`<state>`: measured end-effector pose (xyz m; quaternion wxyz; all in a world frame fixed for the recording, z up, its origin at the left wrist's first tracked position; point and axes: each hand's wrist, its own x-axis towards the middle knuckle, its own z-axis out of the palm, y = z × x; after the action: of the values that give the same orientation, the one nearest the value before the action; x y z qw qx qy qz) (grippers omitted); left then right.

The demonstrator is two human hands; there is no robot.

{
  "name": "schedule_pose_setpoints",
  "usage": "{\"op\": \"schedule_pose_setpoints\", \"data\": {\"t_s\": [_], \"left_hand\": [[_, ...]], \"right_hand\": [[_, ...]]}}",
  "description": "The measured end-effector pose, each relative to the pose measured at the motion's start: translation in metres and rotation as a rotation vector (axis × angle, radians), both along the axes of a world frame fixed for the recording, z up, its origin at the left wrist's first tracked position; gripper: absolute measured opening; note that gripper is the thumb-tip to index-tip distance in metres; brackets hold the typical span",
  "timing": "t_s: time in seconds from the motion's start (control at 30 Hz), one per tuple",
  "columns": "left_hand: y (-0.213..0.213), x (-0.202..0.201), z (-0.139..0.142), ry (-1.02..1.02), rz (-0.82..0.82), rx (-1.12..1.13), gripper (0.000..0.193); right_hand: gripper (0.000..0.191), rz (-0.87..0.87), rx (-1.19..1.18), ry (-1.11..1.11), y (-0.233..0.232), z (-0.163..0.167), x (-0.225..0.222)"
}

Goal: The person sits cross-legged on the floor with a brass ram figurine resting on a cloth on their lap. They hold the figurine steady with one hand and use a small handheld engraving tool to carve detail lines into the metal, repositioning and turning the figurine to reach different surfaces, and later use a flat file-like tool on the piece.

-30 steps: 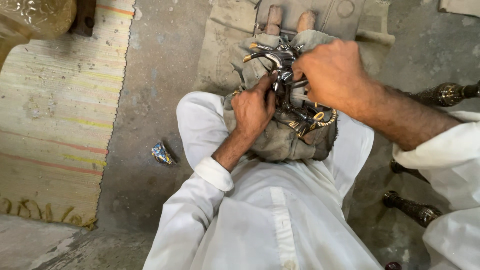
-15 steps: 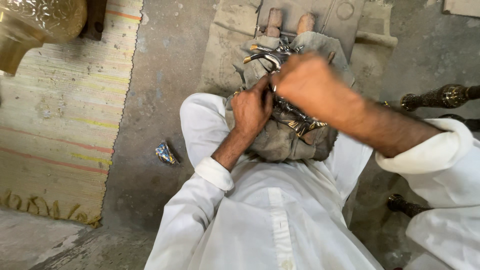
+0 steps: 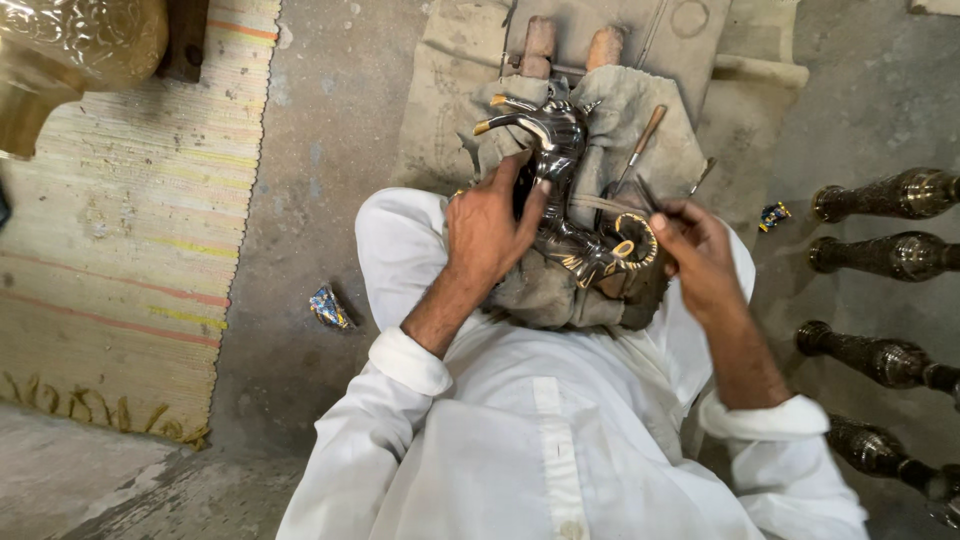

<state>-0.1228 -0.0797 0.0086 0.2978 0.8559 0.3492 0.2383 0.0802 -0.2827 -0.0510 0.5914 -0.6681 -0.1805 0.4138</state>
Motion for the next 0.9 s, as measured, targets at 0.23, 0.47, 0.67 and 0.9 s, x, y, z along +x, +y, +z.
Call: {"op": "schedule_pose_setpoints", "data": {"t_s": [0.23, 0.47, 0.67, 0.9], "left_hand": [[0.008, 0.029, -0.002, 0.073, 0.001, 0.047, 0.065], [0.03, 0.0, -0.019, -0.123, -0.083, -0.449, 0.057], [0.031, -0.006, -0.033, -0.292, -0.108, -0.634, 0.054], [0.027, -0.007, -0.041, -0.335, -0.098, -0.552, 0.056]], "right_hand": [[0.035, -0.17, 0.272, 0.061, -0.005, 0.015, -0.049], [0.04, -0.095, 0.329, -0.111, 0.009, 0.074, -0.069], [0.041, -0.004, 0.287, -0.287, 0.022, 0.105, -0.084], [0.044, 0.028, 0.242, -0.363, 0.023, 0.114, -0.09]]}}
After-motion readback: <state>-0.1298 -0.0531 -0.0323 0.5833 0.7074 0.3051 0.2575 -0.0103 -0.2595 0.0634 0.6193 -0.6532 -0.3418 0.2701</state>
